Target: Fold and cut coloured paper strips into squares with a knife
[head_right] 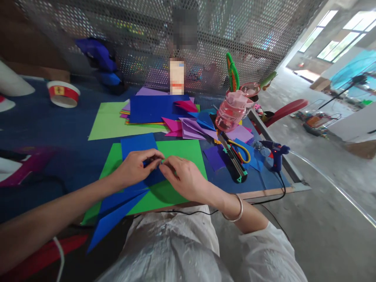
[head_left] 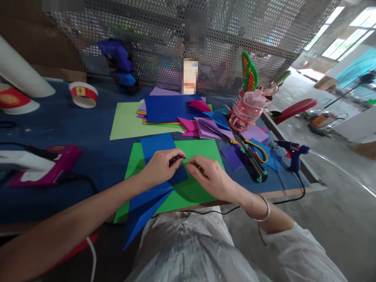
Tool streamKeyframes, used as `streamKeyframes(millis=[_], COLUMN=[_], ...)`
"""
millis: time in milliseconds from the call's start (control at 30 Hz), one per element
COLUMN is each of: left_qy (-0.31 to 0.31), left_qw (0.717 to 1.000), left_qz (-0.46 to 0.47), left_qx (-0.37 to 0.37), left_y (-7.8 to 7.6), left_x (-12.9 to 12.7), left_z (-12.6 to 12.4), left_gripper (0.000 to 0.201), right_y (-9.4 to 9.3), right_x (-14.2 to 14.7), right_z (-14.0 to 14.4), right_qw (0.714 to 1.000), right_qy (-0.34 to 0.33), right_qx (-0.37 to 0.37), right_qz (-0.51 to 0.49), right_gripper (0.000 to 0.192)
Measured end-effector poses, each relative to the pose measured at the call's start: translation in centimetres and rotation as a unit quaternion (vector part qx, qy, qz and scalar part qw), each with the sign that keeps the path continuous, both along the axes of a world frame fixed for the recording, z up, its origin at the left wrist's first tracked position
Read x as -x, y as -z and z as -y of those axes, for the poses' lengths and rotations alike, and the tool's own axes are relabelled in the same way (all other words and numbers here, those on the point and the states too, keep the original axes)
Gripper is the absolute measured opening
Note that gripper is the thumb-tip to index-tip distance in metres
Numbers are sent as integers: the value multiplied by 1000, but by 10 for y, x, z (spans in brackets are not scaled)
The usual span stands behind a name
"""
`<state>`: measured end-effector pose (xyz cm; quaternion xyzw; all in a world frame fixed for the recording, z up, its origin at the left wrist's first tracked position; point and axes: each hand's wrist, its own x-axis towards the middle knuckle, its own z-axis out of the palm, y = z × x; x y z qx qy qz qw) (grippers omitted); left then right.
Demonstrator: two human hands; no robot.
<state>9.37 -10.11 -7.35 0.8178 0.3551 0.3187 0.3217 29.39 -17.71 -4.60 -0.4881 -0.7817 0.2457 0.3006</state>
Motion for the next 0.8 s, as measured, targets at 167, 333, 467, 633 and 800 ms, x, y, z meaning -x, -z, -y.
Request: streamKeyframes(millis=[167, 333, 467, 633, 800], left_qy=[-40, -36, -26, -24, -45], left_qw=[999, 999, 998, 995, 993], left_qz=[-11, -4, 35, 68, 79], left_qx=[-5, 22, 37, 62, 75], left_y=[4, 6, 2, 2, 3], left_x=[2, 7, 12, 10, 13], left_z=[-9, -15, -20, -27, -28], left_gripper=[19, 17, 22, 24, 23], right_y=[19, 42, 35, 37, 51], right_x=[25, 47, 38, 41, 60], right_z=[24, 35, 34, 40, 39], right_qw=[962, 942, 957, 912, 914], right_qy=[-89, -167, -138, -180, -202], right_qx=[-222, -230, -209, -306, -266], right_qz=[135, 179, 149, 207, 228], right_gripper=[46, 22, 21, 26, 37])
